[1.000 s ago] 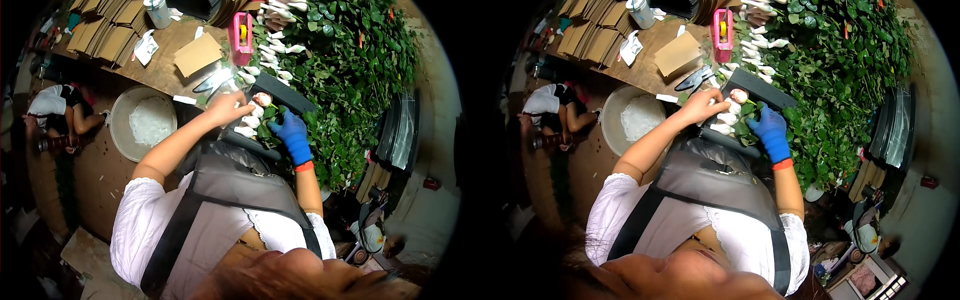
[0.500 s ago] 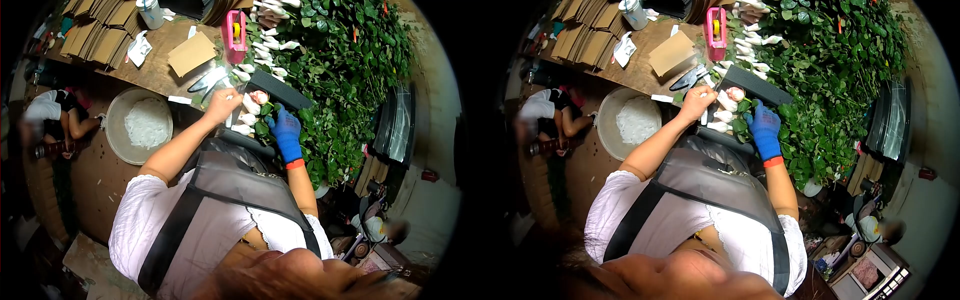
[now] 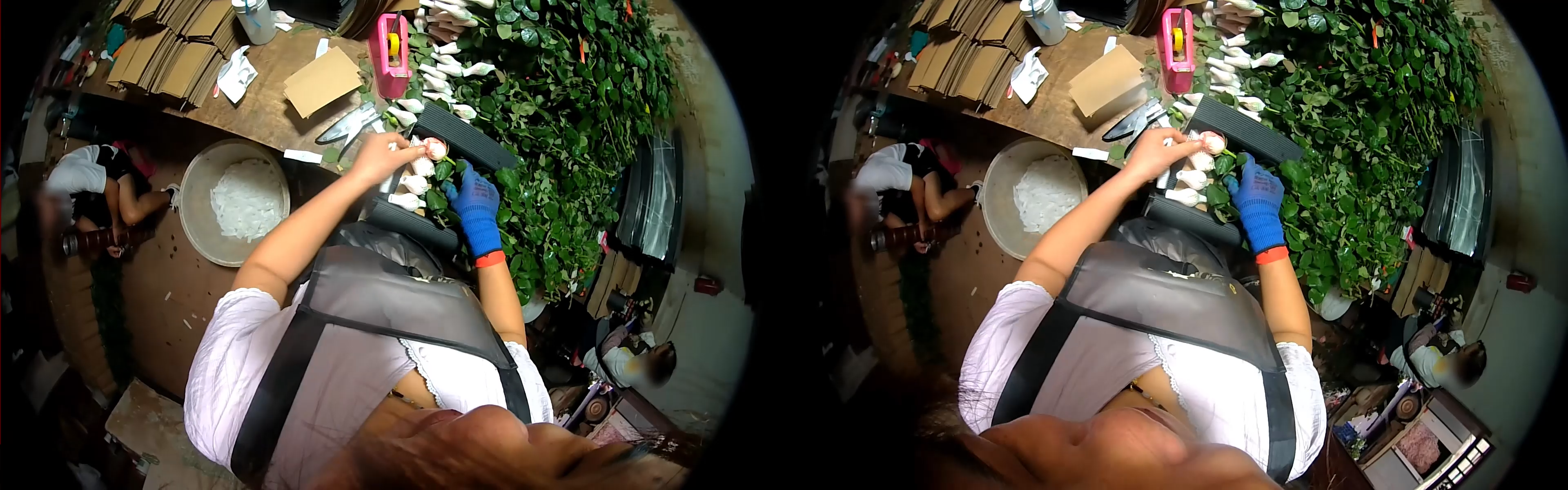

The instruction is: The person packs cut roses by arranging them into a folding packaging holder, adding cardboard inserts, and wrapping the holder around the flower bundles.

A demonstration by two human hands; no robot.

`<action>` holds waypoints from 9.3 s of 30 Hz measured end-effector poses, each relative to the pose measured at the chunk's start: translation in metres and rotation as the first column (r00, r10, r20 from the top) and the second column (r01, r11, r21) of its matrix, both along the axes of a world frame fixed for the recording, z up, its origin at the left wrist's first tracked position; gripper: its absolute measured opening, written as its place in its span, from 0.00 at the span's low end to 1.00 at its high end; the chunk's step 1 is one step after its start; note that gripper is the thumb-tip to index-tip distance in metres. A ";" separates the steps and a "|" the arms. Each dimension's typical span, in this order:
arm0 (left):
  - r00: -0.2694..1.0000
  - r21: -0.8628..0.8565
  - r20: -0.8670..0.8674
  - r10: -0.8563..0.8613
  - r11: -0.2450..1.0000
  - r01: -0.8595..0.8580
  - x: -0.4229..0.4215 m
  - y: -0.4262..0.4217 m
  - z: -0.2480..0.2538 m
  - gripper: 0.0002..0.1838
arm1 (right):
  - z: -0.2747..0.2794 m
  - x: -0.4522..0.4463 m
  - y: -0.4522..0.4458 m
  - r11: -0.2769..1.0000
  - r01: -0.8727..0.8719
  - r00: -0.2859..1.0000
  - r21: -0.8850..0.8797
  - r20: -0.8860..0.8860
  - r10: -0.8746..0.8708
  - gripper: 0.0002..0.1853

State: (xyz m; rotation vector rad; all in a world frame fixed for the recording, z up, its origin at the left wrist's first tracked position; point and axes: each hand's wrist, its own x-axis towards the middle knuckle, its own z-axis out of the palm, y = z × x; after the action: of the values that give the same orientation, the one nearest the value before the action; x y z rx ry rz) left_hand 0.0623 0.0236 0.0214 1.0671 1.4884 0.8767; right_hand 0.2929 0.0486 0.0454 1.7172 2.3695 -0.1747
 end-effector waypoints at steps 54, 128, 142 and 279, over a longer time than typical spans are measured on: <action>0.194 -0.315 -0.926 -0.324 0.946 0.076 -0.168 -0.139 0.002 0.21 | 0.030 -0.007 -0.001 0.985 -0.114 0.981 -0.132 -0.170 0.091 0.18; 0.996 0.184 0.061 0.067 0.980 -0.077 0.033 -0.058 0.027 0.07 | 0.006 0.004 -0.028 0.943 -0.171 0.810 0.285 -0.504 0.300 0.11; 0.951 0.179 0.291 0.109 0.970 -0.166 0.035 -0.046 0.049 0.06 | 0.012 0.000 -0.028 0.922 -0.235 0.841 0.309 -0.412 0.352 0.11; 0.979 0.339 -0.193 0.064 0.941 0.005 0.028 -0.005 -0.049 0.18 | 0.012 -0.032 -0.017 0.930 -0.131 0.938 0.345 -0.261 0.229 0.25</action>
State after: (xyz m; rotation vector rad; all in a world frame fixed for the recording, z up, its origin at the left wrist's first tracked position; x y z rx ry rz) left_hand 0.0906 0.0186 -0.0275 1.4239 1.5570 1.0995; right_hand 0.2609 0.0313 0.0577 1.6870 2.9048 -0.0139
